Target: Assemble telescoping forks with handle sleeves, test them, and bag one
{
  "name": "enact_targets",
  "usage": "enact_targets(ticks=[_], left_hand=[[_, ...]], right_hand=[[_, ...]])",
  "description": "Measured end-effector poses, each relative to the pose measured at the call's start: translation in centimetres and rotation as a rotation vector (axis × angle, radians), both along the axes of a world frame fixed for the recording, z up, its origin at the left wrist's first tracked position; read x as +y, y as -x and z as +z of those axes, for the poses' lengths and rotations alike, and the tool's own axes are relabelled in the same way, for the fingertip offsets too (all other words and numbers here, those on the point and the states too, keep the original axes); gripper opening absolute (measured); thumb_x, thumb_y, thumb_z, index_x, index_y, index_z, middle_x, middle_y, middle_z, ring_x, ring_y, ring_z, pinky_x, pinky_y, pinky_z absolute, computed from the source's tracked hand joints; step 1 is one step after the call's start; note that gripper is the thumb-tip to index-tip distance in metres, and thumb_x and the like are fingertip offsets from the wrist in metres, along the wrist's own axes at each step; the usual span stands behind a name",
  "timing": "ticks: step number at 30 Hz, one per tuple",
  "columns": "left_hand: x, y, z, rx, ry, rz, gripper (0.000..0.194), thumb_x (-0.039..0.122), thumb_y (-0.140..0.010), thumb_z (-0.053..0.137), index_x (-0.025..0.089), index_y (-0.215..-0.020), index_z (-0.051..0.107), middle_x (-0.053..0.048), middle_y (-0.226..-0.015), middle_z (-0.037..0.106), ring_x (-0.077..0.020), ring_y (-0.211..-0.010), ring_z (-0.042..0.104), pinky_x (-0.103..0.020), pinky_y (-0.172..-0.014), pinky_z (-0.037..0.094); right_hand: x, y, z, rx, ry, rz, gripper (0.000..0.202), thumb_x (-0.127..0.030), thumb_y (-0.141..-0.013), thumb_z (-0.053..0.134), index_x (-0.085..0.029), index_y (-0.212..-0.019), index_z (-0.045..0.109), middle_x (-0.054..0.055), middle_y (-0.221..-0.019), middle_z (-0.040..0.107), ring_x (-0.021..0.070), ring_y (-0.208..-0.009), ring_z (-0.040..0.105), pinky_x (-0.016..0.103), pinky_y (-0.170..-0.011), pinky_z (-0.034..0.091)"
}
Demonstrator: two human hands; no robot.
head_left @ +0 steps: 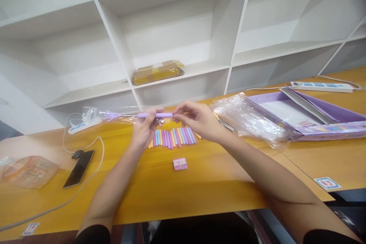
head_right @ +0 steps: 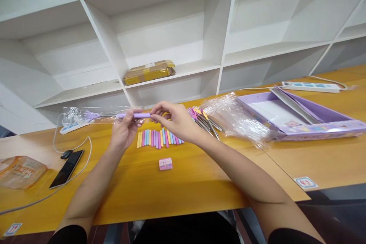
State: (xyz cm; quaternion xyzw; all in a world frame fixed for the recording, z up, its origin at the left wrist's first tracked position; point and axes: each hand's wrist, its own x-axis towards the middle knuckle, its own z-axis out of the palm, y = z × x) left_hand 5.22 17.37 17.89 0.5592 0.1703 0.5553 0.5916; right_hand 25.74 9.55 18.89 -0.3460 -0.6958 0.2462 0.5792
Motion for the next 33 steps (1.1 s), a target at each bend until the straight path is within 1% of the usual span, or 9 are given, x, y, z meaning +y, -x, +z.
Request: enact_targets(ticks=[3,6,12,14,17,21,25,29,33], left_hand=[[-0.8,-0.7,-0.5,0.037,-0.005,-0.085,0.045,0.053,-0.077,0.099,0.013,-0.095,0.089,-0.008,-0.081,0.077,-0.0129,-0.068,0.069,-0.022,-0.059,0.058],[-1.1,-1.0,-0.8,0.028,-0.002,-0.125,0.043,0.052,-0.078,0.098,0.014,-0.095,0.089,-0.006,-0.082,0.076,-0.0123,-0.067,0.069,-0.023,-0.060,0.058],[-1.3,-0.9,-0.5,0.058,0.009,-0.124,0.045,0.054,-0.076,0.099,0.014,-0.093,0.087,-0.007,-0.082,0.076,-0.0127,-0.065,0.066,-0.025,-0.059,0.056],[-1.3,-0.6,-0.2,0.106,0.011,-0.128,0.045,0.054,-0.076,0.098,0.014,-0.092,0.086,-0.008,-0.086,0.077,-0.0126,-0.065,0.065,-0.026,-0.059,0.056],[-1.2,0.2,0.5,0.171,-0.012,-0.144,0.042,0.053,-0.079,0.096,0.014,-0.090,0.087,-0.009,-0.088,0.077,-0.0118,-0.065,0.064,-0.025,-0.059,0.054],[-0.9,1.0,1.2,0.164,0.003,-0.160,0.042,0.052,-0.077,0.098,0.012,-0.085,0.085,-0.007,-0.084,0.075,-0.0103,-0.063,0.061,-0.022,-0.053,0.049],[-0.8,1.2,1.5,0.193,0.076,-0.183,0.048,0.053,-0.072,0.100,0.011,-0.083,0.081,-0.006,-0.076,0.072,-0.0094,-0.058,0.059,-0.021,-0.050,0.047],[-0.4,1.1,1.2,0.201,0.103,-0.204,0.050,0.055,-0.074,0.099,0.011,-0.084,0.078,-0.004,-0.075,0.070,-0.0087,-0.056,0.059,-0.020,-0.048,0.047],[0.0,1.0,0.5,0.278,0.059,-0.194,0.047,0.050,-0.080,0.097,0.014,-0.101,0.076,-0.002,-0.076,0.070,-0.0098,-0.057,0.061,-0.020,-0.050,0.047]], right_hand=[[0.2,0.4,-0.5,-0.088,-0.057,-0.061,0.028,-0.048,-0.103,0.074,-0.020,-0.101,0.071,0.004,-0.092,0.077,0.0157,-0.080,0.070,0.030,-0.073,0.055],[0.6,0.5,-1.0,-0.144,-0.125,-0.160,0.031,-0.051,-0.104,0.073,-0.021,-0.097,0.067,0.002,-0.088,0.071,0.0124,-0.069,0.057,0.028,-0.067,0.047],[1.0,0.5,-1.3,-0.142,-0.292,-0.224,0.029,-0.047,-0.103,0.077,-0.022,-0.103,0.061,0.002,-0.099,0.058,0.0106,-0.066,0.045,0.028,-0.066,0.045],[0.7,0.4,-1.1,-0.202,-0.308,-0.218,0.026,-0.044,-0.104,0.075,-0.023,-0.113,0.063,0.004,-0.103,0.059,0.0131,-0.071,0.048,0.029,-0.069,0.048],[0.3,0.1,-0.8,-0.303,-0.311,-0.168,0.035,-0.045,-0.102,0.078,-0.025,-0.125,0.062,0.006,-0.108,0.058,0.0173,-0.083,0.054,0.030,-0.071,0.051],[0.4,-0.6,-0.7,-0.368,-0.331,-0.044,0.049,-0.048,-0.095,0.087,-0.024,-0.127,0.059,0.009,-0.126,0.054,0.0113,-0.078,0.057,0.030,-0.070,0.054],[0.8,-1.2,-0.7,-0.355,-0.415,0.014,0.047,-0.043,-0.097,0.086,-0.025,-0.131,0.059,0.008,-0.129,0.052,0.0084,-0.076,0.059,0.027,-0.064,0.054],[0.8,-1.5,-0.7,-0.476,-0.572,-0.034,0.009,-0.033,-0.106,0.074,-0.024,-0.109,0.072,0.008,-0.128,0.054,0.0111,-0.081,0.060,0.031,-0.071,0.055],[0.7,-1.4,-0.6,-0.473,-0.680,-0.099,0.012,-0.028,-0.109,0.067,-0.024,-0.100,0.075,0.008,-0.117,0.065,0.0174,-0.094,0.066,0.033,-0.078,0.057]])
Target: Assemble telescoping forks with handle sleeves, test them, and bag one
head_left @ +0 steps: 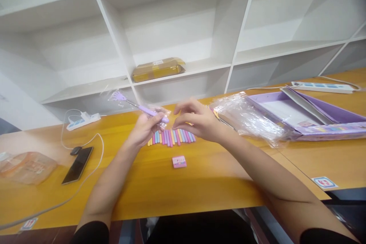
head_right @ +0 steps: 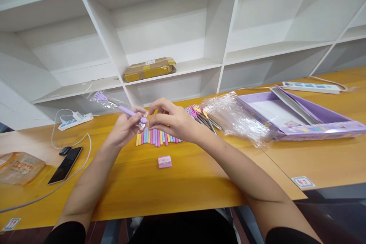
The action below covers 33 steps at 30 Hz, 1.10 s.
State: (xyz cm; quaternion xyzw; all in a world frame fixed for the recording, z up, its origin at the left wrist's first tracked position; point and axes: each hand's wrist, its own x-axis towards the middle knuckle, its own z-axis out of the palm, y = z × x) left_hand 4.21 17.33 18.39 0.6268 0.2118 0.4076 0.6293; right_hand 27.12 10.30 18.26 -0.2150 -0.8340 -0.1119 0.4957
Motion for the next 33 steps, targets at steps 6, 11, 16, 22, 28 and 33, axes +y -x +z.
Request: enact_targets(ticks=[6,11,16,22,28,33], left_hand=[[-0.4,-0.5,-0.2,0.030,0.002,-0.027,0.047,0.044,-0.077,0.099,0.017,-0.096,0.067,0.001,-0.071,0.067,-0.0092,-0.054,0.059,-0.020,-0.049,0.044],[-0.4,-0.5,0.2,0.044,0.048,0.000,0.047,0.043,-0.076,0.100,0.017,-0.096,0.067,-0.001,-0.076,0.070,-0.0104,-0.060,0.062,-0.019,-0.051,0.042],[0.1,-0.5,-0.8,0.070,-0.009,-0.051,0.043,0.041,-0.078,0.099,0.017,-0.100,0.072,-0.001,-0.082,0.070,-0.0123,-0.069,0.066,-0.022,-0.060,0.048],[-0.1,-0.9,-1.7,0.118,0.001,-0.177,0.042,0.054,-0.087,0.090,0.016,-0.095,0.074,-0.004,-0.082,0.069,-0.0150,-0.067,0.064,-0.026,-0.059,0.050],[0.0,-0.6,-1.9,0.143,-0.052,-0.253,0.051,0.066,-0.087,0.085,0.016,-0.092,0.074,-0.007,-0.081,0.068,-0.0177,-0.068,0.065,-0.029,-0.060,0.054],[0.0,0.0,-1.9,0.282,-0.148,-0.208,0.038,0.042,-0.082,0.095,0.018,-0.104,0.075,-0.005,-0.083,0.071,-0.0168,-0.070,0.067,-0.027,-0.062,0.054]], right_hand=[[-0.3,-0.7,0.6,-0.097,0.210,0.058,0.024,-0.047,-0.105,0.074,-0.023,-0.112,0.073,0.007,-0.112,0.073,0.0188,-0.099,0.069,0.031,-0.084,0.057],[-0.4,-1.7,1.1,-0.182,0.225,0.026,0.033,-0.049,-0.098,0.082,-0.027,-0.122,0.076,0.009,-0.128,0.067,0.0200,-0.100,0.066,0.034,-0.087,0.057],[-0.5,-1.1,0.8,-0.119,0.236,0.088,0.016,-0.034,-0.109,0.069,-0.024,-0.100,0.077,0.008,-0.117,0.071,0.0176,-0.096,0.068,0.032,-0.084,0.056],[-0.7,-0.1,0.7,-0.047,0.407,0.020,0.020,-0.036,-0.111,0.066,-0.021,-0.099,0.072,0.004,-0.097,0.073,0.0167,-0.088,0.066,0.030,-0.081,0.052],[-1.0,0.1,0.8,-0.042,0.455,-0.058,0.019,-0.034,-0.110,0.066,-0.021,-0.097,0.070,0.004,-0.094,0.072,0.0166,-0.084,0.064,0.029,-0.077,0.048],[-1.0,0.1,0.9,-0.064,0.443,-0.045,0.017,-0.033,-0.109,0.068,-0.021,-0.097,0.069,0.004,-0.094,0.072,0.0168,-0.085,0.064,0.029,-0.077,0.046]])
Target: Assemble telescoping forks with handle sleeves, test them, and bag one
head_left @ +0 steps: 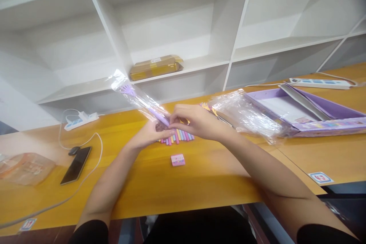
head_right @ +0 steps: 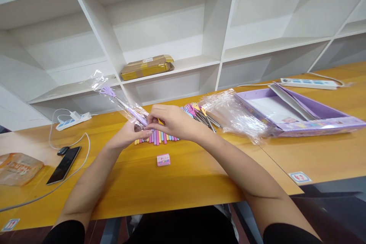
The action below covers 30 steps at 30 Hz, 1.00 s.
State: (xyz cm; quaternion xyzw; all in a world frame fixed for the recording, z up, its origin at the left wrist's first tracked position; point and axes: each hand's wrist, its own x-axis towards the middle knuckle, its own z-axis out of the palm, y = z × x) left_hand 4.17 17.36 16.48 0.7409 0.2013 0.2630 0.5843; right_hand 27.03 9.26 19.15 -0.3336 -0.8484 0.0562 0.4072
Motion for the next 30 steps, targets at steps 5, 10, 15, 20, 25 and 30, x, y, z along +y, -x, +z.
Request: enact_targets(ticks=[5,10,15,20,25,30], left_hand=[[-0.4,0.0,0.4,0.003,0.009,-0.023,0.033,0.040,-0.087,0.092,0.018,-0.103,0.073,-0.003,-0.082,0.067,-0.0162,-0.073,0.066,-0.027,-0.064,0.055],[-0.1,0.4,0.4,0.011,-0.015,-0.041,0.034,0.038,-0.089,0.090,0.020,-0.111,0.072,-0.004,-0.094,0.069,-0.0164,-0.078,0.068,-0.028,-0.068,0.057],[0.1,0.9,0.7,0.067,-0.124,-0.045,0.032,0.042,-0.093,0.086,0.020,-0.113,0.073,-0.006,-0.099,0.069,-0.0170,-0.082,0.068,-0.029,-0.071,0.058],[0.0,1.9,1.3,0.392,-0.244,0.029,0.037,0.057,-0.099,0.074,0.020,-0.098,0.077,-0.005,-0.089,0.073,-0.0197,-0.084,0.069,-0.032,-0.078,0.058],[0.0,1.9,1.3,0.494,-0.283,-0.100,0.054,0.070,-0.105,0.056,0.021,-0.089,0.075,-0.005,-0.089,0.077,-0.0209,-0.090,0.071,-0.034,-0.086,0.057],[0.0,1.0,1.2,0.444,-0.391,-0.292,0.059,0.066,-0.110,0.048,0.021,-0.082,0.072,-0.005,-0.092,0.077,-0.0211,-0.100,0.070,-0.035,-0.100,0.054]], right_hand=[[0.4,-0.1,-0.1,0.046,-0.012,-0.006,0.018,-0.036,-0.105,0.074,-0.021,-0.098,0.066,0.003,-0.094,0.067,0.0160,-0.082,0.058,0.028,-0.075,0.043],[0.3,-0.1,-0.1,0.125,0.113,-0.141,0.040,-0.051,-0.095,0.083,-0.021,-0.099,0.056,0.002,-0.093,0.063,0.0154,-0.076,0.051,0.028,-0.069,0.038],[0.8,0.0,-0.2,-0.006,0.332,-0.038,0.054,-0.063,-0.104,0.065,-0.021,-0.076,0.048,-0.002,-0.073,0.053,0.0125,-0.067,0.042,0.027,-0.064,0.029],[1.8,0.2,-0.8,0.014,0.387,0.077,0.060,-0.068,-0.106,0.058,-0.018,-0.074,0.056,-0.003,-0.067,0.052,0.0104,-0.064,0.042,0.026,-0.062,0.028],[1.6,0.3,-0.8,0.054,0.535,0.257,0.055,-0.064,-0.110,0.055,-0.018,-0.087,0.075,0.001,-0.074,0.069,0.0126,-0.068,0.058,0.024,-0.063,0.042],[1.7,0.3,-0.9,0.088,0.573,0.374,0.056,-0.059,-0.112,0.055,-0.016,-0.082,0.077,0.003,-0.077,0.074,0.0117,-0.070,0.061,0.023,-0.069,0.048]])
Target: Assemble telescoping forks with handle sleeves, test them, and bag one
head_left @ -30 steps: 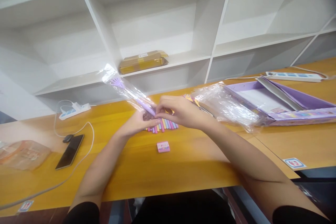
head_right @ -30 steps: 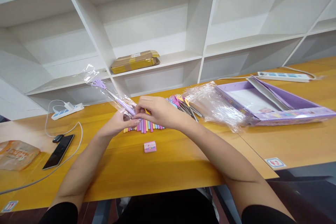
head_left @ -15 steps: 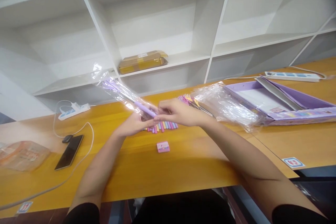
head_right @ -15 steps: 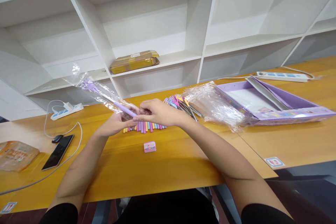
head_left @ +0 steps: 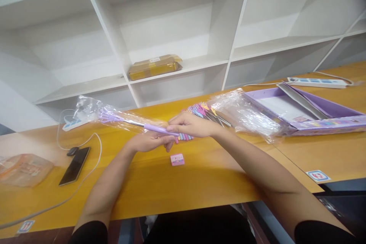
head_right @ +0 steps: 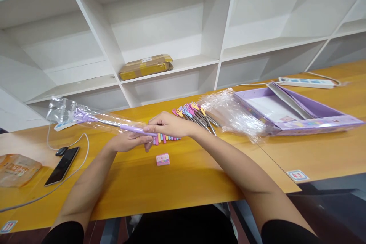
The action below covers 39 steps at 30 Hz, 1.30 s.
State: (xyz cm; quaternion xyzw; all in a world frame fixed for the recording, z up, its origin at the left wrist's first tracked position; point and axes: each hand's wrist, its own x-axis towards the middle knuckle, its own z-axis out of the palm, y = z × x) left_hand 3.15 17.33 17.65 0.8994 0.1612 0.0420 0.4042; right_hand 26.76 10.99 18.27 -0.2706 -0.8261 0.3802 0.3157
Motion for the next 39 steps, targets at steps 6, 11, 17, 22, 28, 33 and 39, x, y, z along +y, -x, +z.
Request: enact_targets(ticks=[6,11,17,22,28,33,39], left_hand=[[0.3,0.1,-0.4,-0.032,-0.104,-0.074,0.054,0.057,-0.114,0.047,0.020,-0.086,0.074,-0.006,-0.093,0.077,-0.0194,-0.094,0.070,-0.032,-0.092,0.054],[0.4,0.6,-0.4,0.003,-0.179,-0.014,0.053,0.057,-0.115,0.045,0.022,-0.091,0.076,-0.006,-0.100,0.079,-0.0200,-0.100,0.072,-0.033,-0.096,0.055],[0.4,1.0,-0.1,0.078,-0.192,0.039,0.051,0.057,-0.115,0.044,0.024,-0.095,0.078,-0.004,-0.105,0.080,-0.0201,-0.106,0.072,-0.032,-0.098,0.054],[0.6,1.1,-0.1,0.083,-0.227,0.046,0.049,0.055,-0.114,0.046,0.025,-0.097,0.080,-0.003,-0.107,0.080,-0.0204,-0.106,0.073,-0.034,-0.099,0.054],[0.7,1.1,-0.1,0.114,-0.113,0.026,0.050,0.059,-0.115,0.041,0.026,-0.111,0.078,-0.003,-0.109,0.081,-0.0188,-0.102,0.073,-0.033,-0.096,0.055],[0.7,0.9,0.1,0.091,-0.075,-0.013,0.052,0.060,-0.115,0.040,0.025,-0.116,0.078,-0.005,-0.110,0.080,-0.0188,-0.101,0.070,-0.034,-0.099,0.056],[0.4,1.2,0.5,0.061,-0.064,-0.039,0.053,0.056,-0.116,0.039,0.025,-0.109,0.081,-0.006,-0.108,0.078,-0.0193,-0.100,0.069,-0.034,-0.101,0.054]], right_hand=[[0.5,0.0,-0.5,-0.012,0.009,0.002,0.057,-0.060,-0.111,0.057,-0.015,-0.081,0.074,0.001,-0.074,0.069,0.0107,-0.066,0.059,0.022,-0.065,0.047],[1.0,-0.1,-0.7,-0.023,0.009,0.049,0.057,-0.058,-0.114,0.052,-0.016,-0.091,0.082,0.005,-0.088,0.078,0.0126,-0.076,0.066,0.023,-0.074,0.053],[1.4,-0.1,-1.4,-0.001,0.031,0.097,0.058,-0.058,-0.116,0.045,-0.016,-0.107,0.085,0.008,-0.101,0.084,0.0151,-0.083,0.072,0.027,-0.081,0.059],[1.6,0.0,-1.8,0.036,0.034,0.121,0.056,-0.055,-0.118,0.045,-0.016,-0.113,0.084,0.008,-0.101,0.084,0.0126,-0.077,0.072,0.023,-0.073,0.057],[1.9,0.1,-2.1,0.054,0.048,0.147,0.062,-0.059,-0.118,0.041,-0.013,-0.112,0.083,0.010,-0.097,0.084,0.0160,-0.085,0.076,0.026,-0.080,0.059],[1.9,-0.1,-2.1,0.032,0.097,0.150,0.064,-0.061,-0.117,0.040,-0.013,-0.113,0.082,0.009,-0.091,0.083,0.0128,-0.073,0.068,0.025,-0.077,0.057],[1.7,-0.5,-1.6,0.055,0.195,0.146,0.062,-0.063,-0.116,0.043,-0.013,-0.101,0.075,0.001,-0.067,0.068,0.0090,-0.055,0.046,0.022,-0.058,0.049]])
